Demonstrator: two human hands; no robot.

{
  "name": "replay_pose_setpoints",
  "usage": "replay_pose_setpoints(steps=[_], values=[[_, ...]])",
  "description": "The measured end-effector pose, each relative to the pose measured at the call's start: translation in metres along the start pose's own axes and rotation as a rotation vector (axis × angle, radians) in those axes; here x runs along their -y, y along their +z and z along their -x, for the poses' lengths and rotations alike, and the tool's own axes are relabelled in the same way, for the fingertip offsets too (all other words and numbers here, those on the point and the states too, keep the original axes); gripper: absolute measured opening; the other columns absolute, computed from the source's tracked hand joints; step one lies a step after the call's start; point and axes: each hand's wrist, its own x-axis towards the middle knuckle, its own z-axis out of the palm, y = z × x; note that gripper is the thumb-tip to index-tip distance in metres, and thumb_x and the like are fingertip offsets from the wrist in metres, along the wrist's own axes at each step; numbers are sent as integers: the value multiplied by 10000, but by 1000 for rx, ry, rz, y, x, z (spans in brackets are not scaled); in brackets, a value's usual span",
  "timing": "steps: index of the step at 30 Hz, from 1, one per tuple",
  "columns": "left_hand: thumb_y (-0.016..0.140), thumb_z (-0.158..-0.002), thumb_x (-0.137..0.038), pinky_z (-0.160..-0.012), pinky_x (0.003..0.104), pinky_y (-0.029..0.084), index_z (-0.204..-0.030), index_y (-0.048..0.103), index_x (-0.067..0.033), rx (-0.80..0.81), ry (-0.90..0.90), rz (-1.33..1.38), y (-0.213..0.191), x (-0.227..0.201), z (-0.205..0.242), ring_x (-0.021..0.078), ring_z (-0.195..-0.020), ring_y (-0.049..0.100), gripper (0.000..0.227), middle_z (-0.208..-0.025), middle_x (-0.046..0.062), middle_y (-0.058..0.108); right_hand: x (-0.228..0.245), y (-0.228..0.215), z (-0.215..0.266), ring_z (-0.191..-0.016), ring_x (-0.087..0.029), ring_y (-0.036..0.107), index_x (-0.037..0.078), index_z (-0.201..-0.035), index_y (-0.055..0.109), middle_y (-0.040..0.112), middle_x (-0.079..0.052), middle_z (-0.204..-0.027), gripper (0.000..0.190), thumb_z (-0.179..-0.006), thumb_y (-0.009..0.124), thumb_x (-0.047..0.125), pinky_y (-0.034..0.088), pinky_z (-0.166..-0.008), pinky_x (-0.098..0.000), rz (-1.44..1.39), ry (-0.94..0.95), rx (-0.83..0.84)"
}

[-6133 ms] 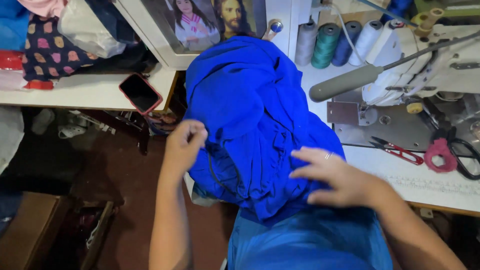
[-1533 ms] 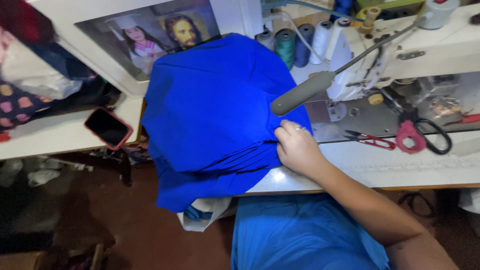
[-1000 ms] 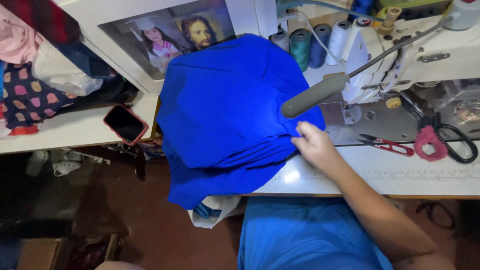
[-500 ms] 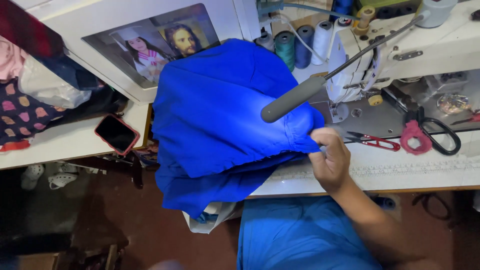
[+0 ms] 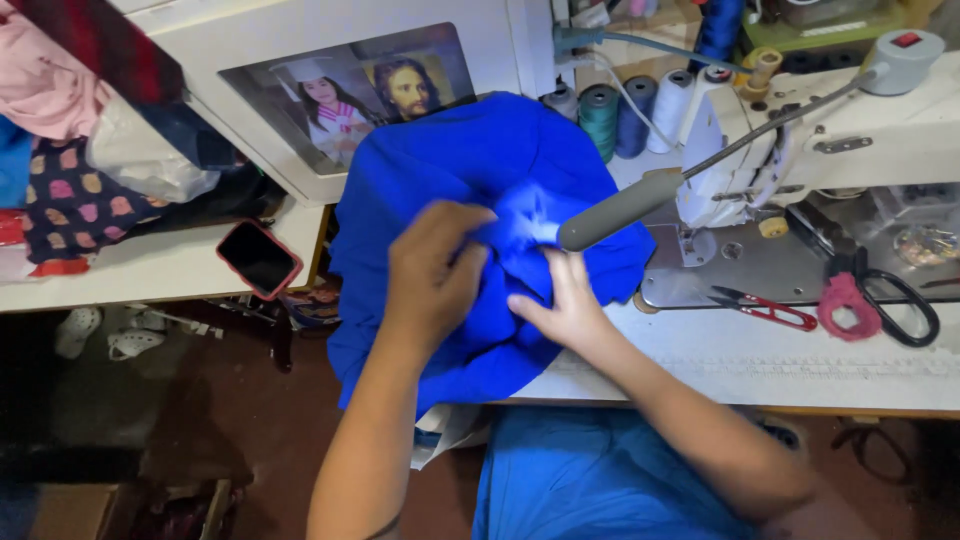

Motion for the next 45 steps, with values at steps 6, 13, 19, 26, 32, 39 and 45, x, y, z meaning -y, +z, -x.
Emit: replay_pose_setpoints(steps=[6,13,19,26,32,39,45], values=[[635,-864,100,-793,400,527,-1098,711,-20,-319,76,-310,-58,8,-7,287,-849,632,274,-938,89,622,-42,-37,-120,-1112,-359,665,171,-1054,730,606,-105,-1094,95,-981,747,230,522,-1011,-443,294,-293,-307],[551,-897,1,-819,427,548,-1039,660,-25,-398,153,-567,-2,126,108,304,-934,636,181,-1011,110,637,-71,-72,-96,-1180,-479,645,41,-876,601,703,-240,-1240,259,-814,814,176,504,-1017,-558,239,-243,144],[517,-931,28,-901,434,541,-1013,582,-6,-486,10,-527,28,121,139,320,-1006,635,110,-1104,142,621,-43,-98,-68,-853,-269,722,49,-1080,762,740,-136,-880,174,-916,708,67,566,-856,-389,-124,-413,-62],[465,-942,-12,-917,428,557,-1036,545,11,-450,-22,-460,35,143,126,346,-1056,618,125,-1186,181,585,-5,-74,-55,-1240,-510,533,11,-1273,638,566,-292,-1366,524,-837,762,274,398,-1078,-590,207,-603,-72],[445,-930,-14,-895,401,583,-1029,499,4,-484,-64,-411,49,163,107,346,-1032,633,114,-1182,187,568,-30,-67,-54,-1283,-511,543,59,-1087,666,575,-224,-1404,356,-804,820,210,422,-1086,-595,259,-531,-88],[408,-858,11,-943,408,552,-1045,545,-5,-541,-29,-469,59,175,98,342,-1043,640,233,-1129,155,596,-44,-75,-58,-994,-318,640,142,-870,654,656,-75,-1076,52,-878,687,102,482,-943,-444,168,-610,-218],[397,-817,49,-952,406,550,-1110,598,-8,-614,-16,-482,62,182,106,329,-1053,653,359,-1113,137,636,-31,-70,-52,-1040,-360,694,-25,-1040,715,690,-183,-1181,144,-904,674,0,531,-916,-443,168,-829,-353]])
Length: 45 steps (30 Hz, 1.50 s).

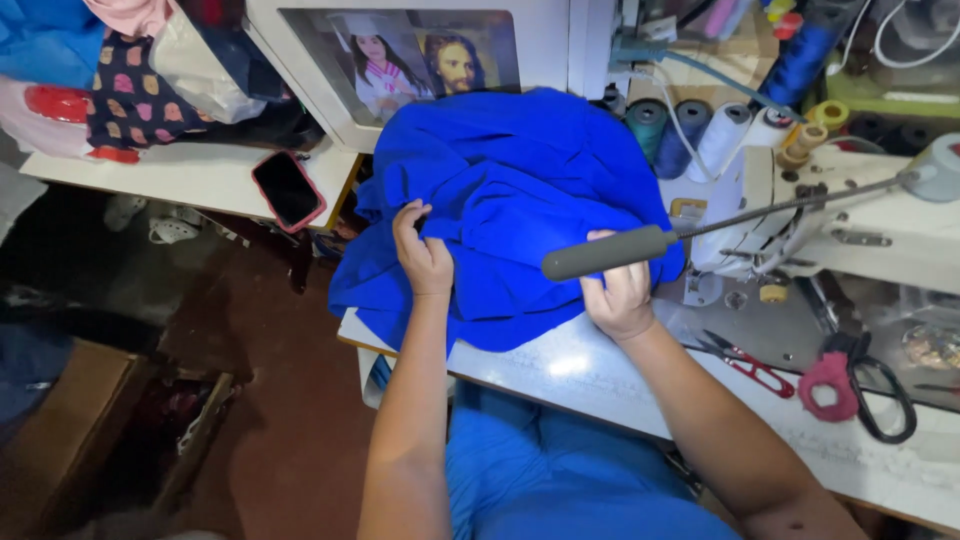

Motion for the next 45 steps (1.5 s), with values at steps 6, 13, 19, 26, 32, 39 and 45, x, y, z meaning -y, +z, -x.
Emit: replay_pose_setpoints(steps=[6,13,19,26,32,39,45], values=[[518,-840,102,-942,429,566,-1191,615,5,50,-15,-31,-21,-24,-7,334,-1068,649,377,-1175,154,620,-36,5,34,-812,-402,593,43,-877,645,552,-155,-896,6,-876,650,40,498,-790,-457,56,-41,107],[663,-817,13,-1002,444,522,-1230,681,-38,222,307,-71,-51,-57,-34,337,-1138,639,417,-1266,171,625,-20,-3,12,-874,-393,622,80,-1000,650,570,-140,-917,272,-938,727,334,496,-822,-461,-13,24,237],[774,-826,-37,-920,381,577,-1080,760,-95,674,-104,246,-58,-76,-58,276,-1031,723,261,-1008,69,759,-28,-6,12,-1038,-406,662,29,-1049,739,693,-173,-1037,198,-1035,595,164,500,-947,-464,-353,399,250],[711,-926,-236,-1121,485,408,-1258,667,35,1023,-1031,610,-71,-94,-88,327,-1301,576,431,-1267,244,683,-92,20,109,-1187,-344,633,-33,-1178,748,713,-188,-1188,282,-982,632,133,436,-1077,-512,-570,627,233],[723,-888,-120,-1051,410,449,-1146,749,-90,902,-488,326,-79,-89,-95,295,-1167,610,261,-1124,126,665,-40,-6,24,-1060,-315,686,-17,-1083,778,745,-142,-1065,209,-937,690,103,513,-958,-487,-497,512,287],[770,-908,-199,-527,348,451,-845,659,-133,150,20,-265,-102,-146,-18,230,-505,489,144,-601,-21,415,5,-27,-18,-919,-414,686,49,-980,794,698,-170,-920,145,-864,708,56,547,-879,-478,-206,146,325],[665,-980,-387,-915,448,586,-1277,522,63,307,-1452,729,-97,-206,42,377,-1092,719,559,-1230,272,689,22,-38,-10,-878,-319,704,157,-871,715,707,-53,-931,84,-839,673,92,552,-792,-426,-181,104,438]])
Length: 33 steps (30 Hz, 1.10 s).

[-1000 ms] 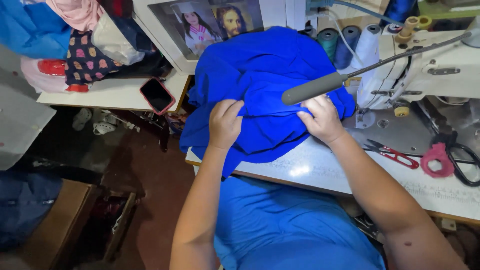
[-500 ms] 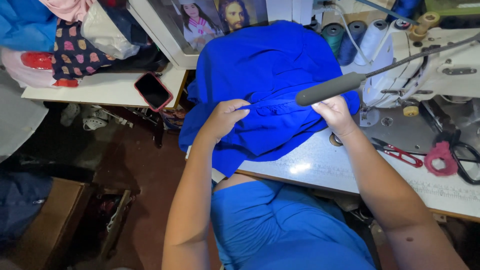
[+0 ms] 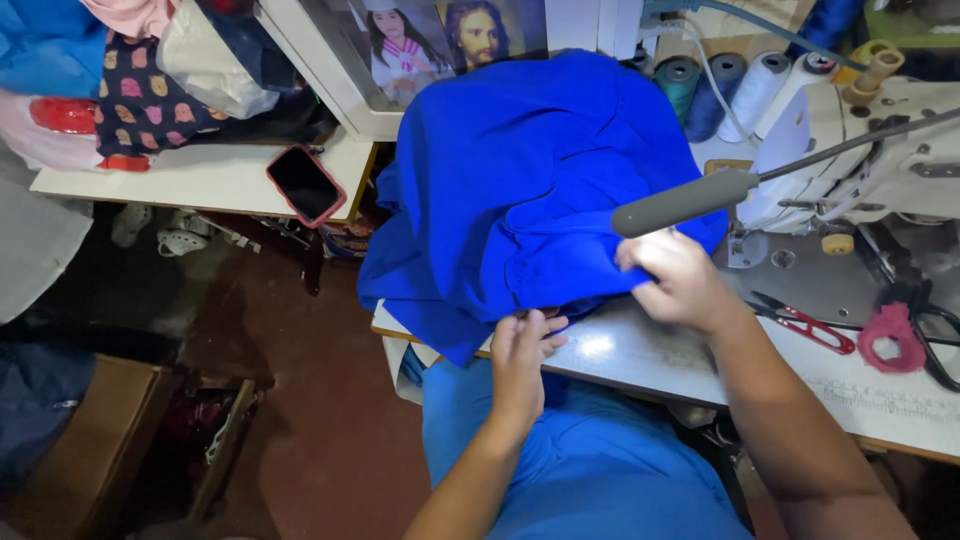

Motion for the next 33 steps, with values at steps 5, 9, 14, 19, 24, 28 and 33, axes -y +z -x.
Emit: replay_pose_setpoints(steps=[5,9,14,19,24,28,33], values=[[691,-978,-280,-788,482,619,-1020,626,-87,-70,-19,320,-11,-5,-11,317,-836,761,208,-912,138,739,36,-2,42,-870,-302,684,169,-850,688,689,-44,-964,146,-771,616,70,549,-764,-415,88,-46,107],[687,-993,-212,-760,536,615,-1005,681,-77,-173,20,326,0,-33,-29,253,-748,698,135,-831,104,688,40,18,83,-807,-272,645,240,-859,662,636,-6,-925,219,-897,489,110,501,-647,-392,326,-19,187],[738,-959,-323,-575,347,481,-713,392,-219,24,-192,516,38,-56,-70,134,-519,472,437,-568,-52,380,49,4,86,-945,-291,653,250,-1077,685,639,-25,-1042,241,-950,501,160,498,-677,-410,519,120,274],[585,-984,-604,-853,491,600,-802,627,-238,268,-258,491,23,-27,-98,231,-902,732,410,-895,44,742,65,-55,92,-1209,-376,643,240,-1328,656,654,-88,-1336,411,-924,584,266,533,-745,-470,404,352,408],[617,-973,-171,-866,546,579,-1152,587,-84,67,-80,424,16,-2,-77,341,-1053,672,202,-1177,224,689,72,-120,128,-1251,-268,624,114,-1216,747,711,-41,-1312,293,-1042,562,260,474,-1068,-421,526,816,279],[618,-937,-95,-1020,542,554,-1361,562,-27,56,-16,295,28,-2,-37,329,-1232,628,433,-1319,184,657,45,-122,155,-1319,-366,551,167,-1372,702,596,-97,-1528,429,-1003,534,304,462,-1059,-530,700,941,399],[734,-869,-128,-915,352,555,-1113,574,-29,-8,141,28,33,25,-14,212,-971,675,308,-1065,153,702,28,-114,172,-1147,-361,637,172,-1343,746,702,-72,-1273,347,-1036,598,239,507,-947,-533,817,770,357]])
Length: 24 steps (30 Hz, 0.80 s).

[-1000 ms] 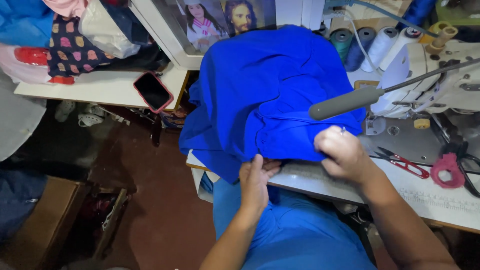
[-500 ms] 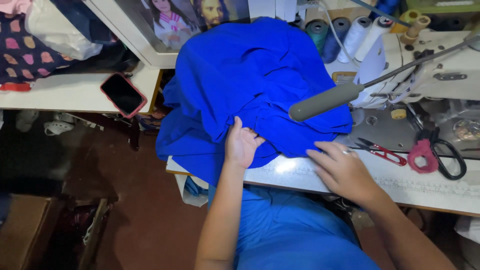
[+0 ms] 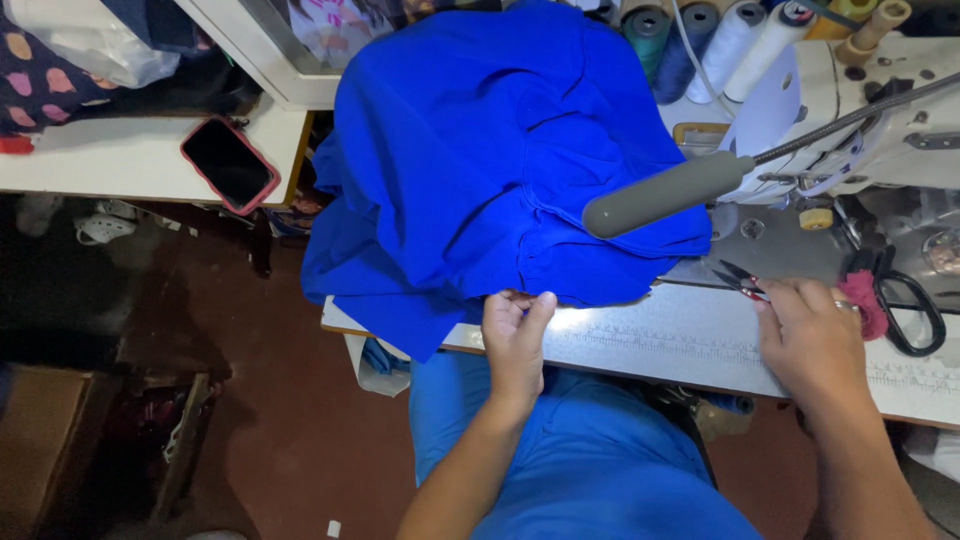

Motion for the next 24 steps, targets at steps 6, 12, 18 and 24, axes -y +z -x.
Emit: replay_pose_setpoints(steps=[6,12,18,24], values=[[682,-928,-202,-891,375,628,-1019,641,-43,-78,-103,-68,-2,3,-5,191,-962,674,188,-993,98,695,9,-32,-7,-1362,-369,519,189,-1370,709,632,-85,-1467,423,-1027,551,378,364,-1092,-561,-34,186,144],[575,-1014,-234,-914,335,530,-1125,633,-43,53,33,-121,-8,-8,-8,141,-1006,606,228,-1061,68,679,-75,-13,9,-1148,-497,617,59,-1474,683,688,-268,-1294,508,-1004,590,228,525,-917,-564,103,317,90],[498,-1075,-424,-788,496,522,-1267,454,-268,426,-131,511,-14,-68,-61,257,-1138,589,251,-1363,33,576,-92,-11,-5,-1194,-479,635,-26,-1457,654,709,-295,-1290,633,-898,696,267,493,-1002,-512,35,331,148],[441,-1018,-518,-948,654,489,-1629,181,-401,627,-225,624,-22,-91,-126,337,-1449,413,675,-1669,12,305,-116,14,0,-970,-439,739,-90,-1352,711,771,-285,-1090,518,-915,780,180,579,-845,-476,-16,350,117]])
